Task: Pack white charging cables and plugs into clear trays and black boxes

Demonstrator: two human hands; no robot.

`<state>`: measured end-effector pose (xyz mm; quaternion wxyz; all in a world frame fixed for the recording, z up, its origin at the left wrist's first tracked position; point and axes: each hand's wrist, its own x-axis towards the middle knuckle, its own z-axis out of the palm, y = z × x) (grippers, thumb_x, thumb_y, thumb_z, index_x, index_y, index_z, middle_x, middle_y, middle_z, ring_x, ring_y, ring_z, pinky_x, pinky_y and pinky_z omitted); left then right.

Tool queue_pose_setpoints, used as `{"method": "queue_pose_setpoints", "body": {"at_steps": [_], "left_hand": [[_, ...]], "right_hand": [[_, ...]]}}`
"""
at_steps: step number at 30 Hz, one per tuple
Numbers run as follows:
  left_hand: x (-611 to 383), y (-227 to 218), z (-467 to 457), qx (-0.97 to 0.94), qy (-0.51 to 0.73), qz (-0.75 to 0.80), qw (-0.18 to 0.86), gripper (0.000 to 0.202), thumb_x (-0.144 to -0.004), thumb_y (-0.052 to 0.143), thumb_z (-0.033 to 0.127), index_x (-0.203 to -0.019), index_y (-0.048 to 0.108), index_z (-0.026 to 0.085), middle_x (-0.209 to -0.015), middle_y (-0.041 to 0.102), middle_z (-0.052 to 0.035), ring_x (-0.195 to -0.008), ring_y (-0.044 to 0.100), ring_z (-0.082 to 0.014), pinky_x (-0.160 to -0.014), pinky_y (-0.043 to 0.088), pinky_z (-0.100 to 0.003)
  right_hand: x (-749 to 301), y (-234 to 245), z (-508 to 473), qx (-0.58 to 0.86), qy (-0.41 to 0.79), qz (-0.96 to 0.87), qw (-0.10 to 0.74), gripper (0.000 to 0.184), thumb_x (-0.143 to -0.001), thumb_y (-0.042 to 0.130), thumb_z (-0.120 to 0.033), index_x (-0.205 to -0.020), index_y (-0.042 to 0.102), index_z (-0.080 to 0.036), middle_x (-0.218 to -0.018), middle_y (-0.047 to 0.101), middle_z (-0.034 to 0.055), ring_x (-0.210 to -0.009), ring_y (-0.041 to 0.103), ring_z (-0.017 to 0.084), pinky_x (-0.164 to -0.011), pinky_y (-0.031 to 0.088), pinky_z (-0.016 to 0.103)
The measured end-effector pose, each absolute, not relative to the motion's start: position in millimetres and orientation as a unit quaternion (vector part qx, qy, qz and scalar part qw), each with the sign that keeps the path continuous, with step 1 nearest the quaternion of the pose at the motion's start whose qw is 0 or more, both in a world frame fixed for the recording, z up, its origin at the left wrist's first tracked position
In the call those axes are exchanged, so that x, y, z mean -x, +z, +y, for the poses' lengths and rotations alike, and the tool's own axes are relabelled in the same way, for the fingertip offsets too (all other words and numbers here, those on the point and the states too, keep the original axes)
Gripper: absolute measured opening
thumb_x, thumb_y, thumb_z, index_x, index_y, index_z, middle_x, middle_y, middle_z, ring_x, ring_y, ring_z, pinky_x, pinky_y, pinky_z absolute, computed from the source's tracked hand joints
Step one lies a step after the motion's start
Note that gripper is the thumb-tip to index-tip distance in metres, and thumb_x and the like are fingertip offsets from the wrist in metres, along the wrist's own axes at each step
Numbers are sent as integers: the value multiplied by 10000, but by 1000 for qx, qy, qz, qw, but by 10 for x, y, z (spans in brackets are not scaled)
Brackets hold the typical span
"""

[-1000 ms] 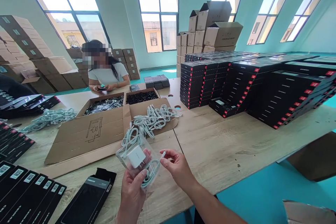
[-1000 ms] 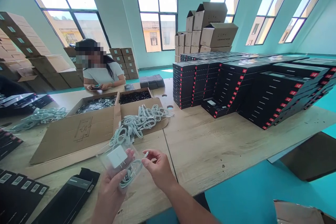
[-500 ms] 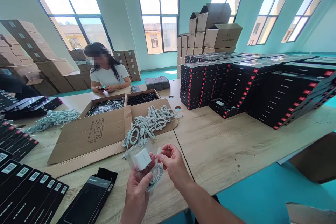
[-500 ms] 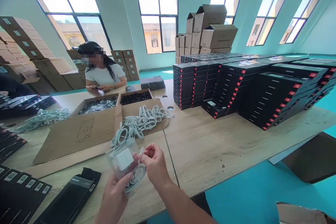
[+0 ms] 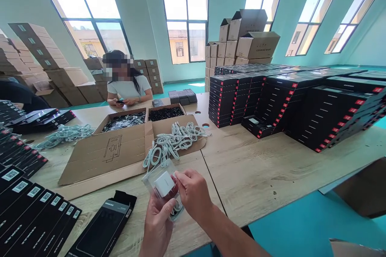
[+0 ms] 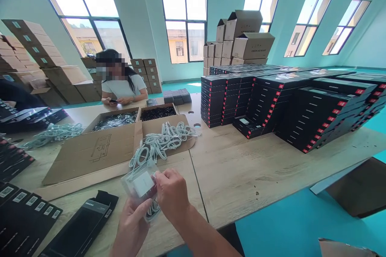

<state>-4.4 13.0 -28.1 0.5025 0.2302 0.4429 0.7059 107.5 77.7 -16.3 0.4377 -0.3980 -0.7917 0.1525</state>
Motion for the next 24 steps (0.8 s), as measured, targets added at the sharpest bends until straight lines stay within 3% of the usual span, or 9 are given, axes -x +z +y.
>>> {"method": "queue_pose_setpoints", "body": {"at_steps": [4,7,10,18,24], "left_hand": [[15,-292,127,-237,704,442,502,701,-591,914,288,-1257,702,238,-1177,785,-109,-1179,682,-338,-956,549,-373],[-3,-280,122,-232,709,435,503,713,-582,912,272,-1263,700,251,-1177,784,-105,-1194,675,-346,-966,548,-389],[-11,-264,120,-220,713,436,504,729,-570,924,281,-1262,695,260,-1177,783,-103,-1191,676,-340,-945,557,-379],[-15,-226,106,-215,699,437,523,741,-537,931,266,-1240,698,253,-1140,792,-99,-1176,677,-370,-893,580,-389],[49,-266,69,-187,686,444,546,825,-515,924,255,-1297,664,220,-1113,791,-108,-1141,695,-389,-893,589,-416]], "right_hand": [[-1039,-121,798,418,68,-828,368,289,-1032,484,-229,-846,701,-183,-770,686,77,-743,626,204,-644,374,283],[-1032,-118,812,405,61,-837,362,210,-1027,500,-218,-1033,706,-180,-804,711,75,-735,635,205,-634,376,284],[-1048,-119,823,388,84,-833,384,254,-1032,485,-222,-1191,678,-178,-850,740,76,-743,657,206,-636,390,280],[-1089,-119,875,372,154,-832,381,247,-1004,510,-211,-984,755,-200,-809,727,58,-695,655,167,-617,393,249],[-1138,-133,889,360,144,-851,355,210,-965,563,-186,-969,769,-225,-817,711,31,-739,638,159,-645,394,248]]}}
